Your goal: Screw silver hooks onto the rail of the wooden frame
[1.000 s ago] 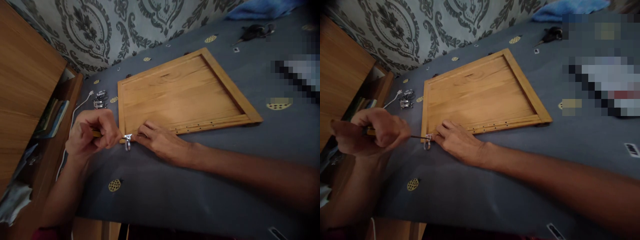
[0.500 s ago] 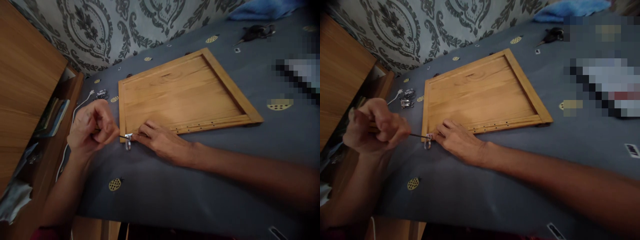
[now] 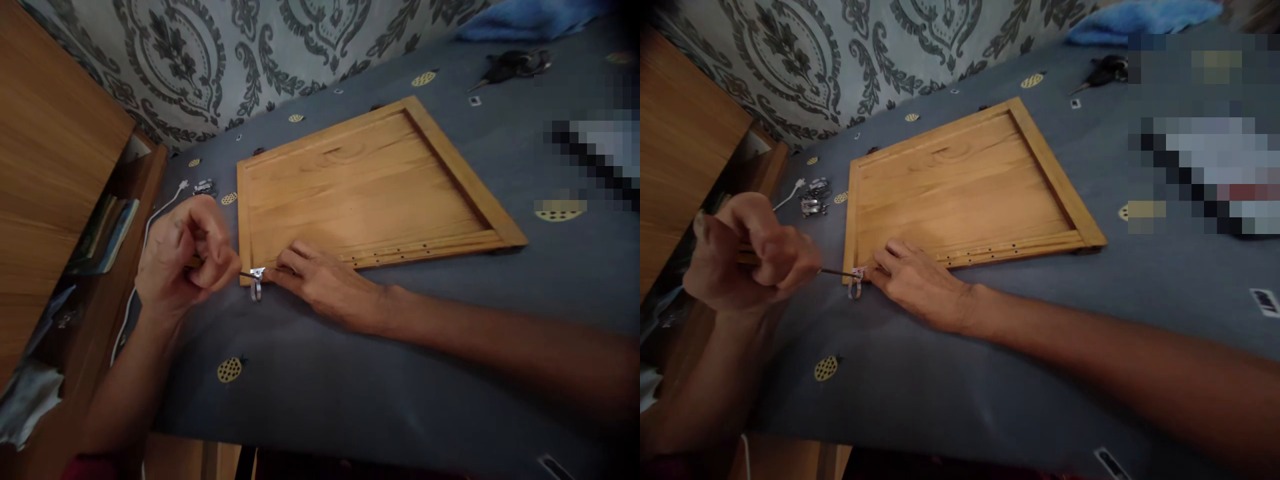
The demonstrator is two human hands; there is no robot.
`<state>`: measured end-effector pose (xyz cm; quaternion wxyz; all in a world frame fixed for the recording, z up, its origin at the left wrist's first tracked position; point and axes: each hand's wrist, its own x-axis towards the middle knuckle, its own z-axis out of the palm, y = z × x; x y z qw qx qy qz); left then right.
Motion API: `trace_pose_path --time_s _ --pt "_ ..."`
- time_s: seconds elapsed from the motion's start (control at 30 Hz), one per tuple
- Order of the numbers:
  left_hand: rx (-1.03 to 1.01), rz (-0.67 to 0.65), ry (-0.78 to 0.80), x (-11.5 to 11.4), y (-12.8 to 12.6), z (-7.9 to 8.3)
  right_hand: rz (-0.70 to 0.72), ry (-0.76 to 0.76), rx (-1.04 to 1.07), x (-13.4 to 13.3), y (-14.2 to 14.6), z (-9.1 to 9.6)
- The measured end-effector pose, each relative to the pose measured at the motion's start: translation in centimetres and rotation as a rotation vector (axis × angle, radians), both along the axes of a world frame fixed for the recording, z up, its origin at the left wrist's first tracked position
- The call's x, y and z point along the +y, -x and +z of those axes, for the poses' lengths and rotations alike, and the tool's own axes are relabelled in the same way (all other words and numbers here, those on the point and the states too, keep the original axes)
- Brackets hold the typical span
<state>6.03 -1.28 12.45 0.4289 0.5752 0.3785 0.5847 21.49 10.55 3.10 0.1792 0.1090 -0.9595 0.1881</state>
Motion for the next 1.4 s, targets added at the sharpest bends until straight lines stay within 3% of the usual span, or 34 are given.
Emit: trace_pose_path --time_s 0.07,0.2,0.27,0.5,0.93,1.0,1.13,1.23,1.4 --pt "0.002 0.046 0.006 0.0 -0.1 0.0 -0.007 -0.005 -0.012 0.0 0.0 0.0" --pt "-0.016 0.508 -0.043 0.5 -1.6 -0.1 -0.018 -0.004 -0.01 -0.1 0.0 -0.1" --pt "-0.046 0.634 -0.073 0.8 -2.2 -0.2 -0.016 -0.004 -0.001 -0.1 0.0 -0.2" --pt "-0.088 0.319 -0.035 0.7 -1.7 -0.2 -0.01 0.0 -0.007 0.0 0.0 -0.1" --pt "0.007 0.037 -0.054 0.7 -0.6 -0.2 -0.011 0.008 -0.016 -0.1 0.0 0.0" --pt "0.024 0.058 -0.063 0.6 -0.6 -0.2 -0.014 0.002 -0.02 -0.1 0.0 0.0" --pt "0.018 0.298 -0.137 0.6 -1.1 0.4 -0.004 0.003 -0.031 0.0 -0.1 0.0" --pt "-0.026 0.327 -0.208 0.5 -1.7 1.0 0.004 0.008 -0.032 0.0 -0.1 0.0" --pt "-0.069 0.461 -0.099 0.5 -2.5 1.1 -0.012 -0.013 -0.02 -0.1 -0.1 0.0"
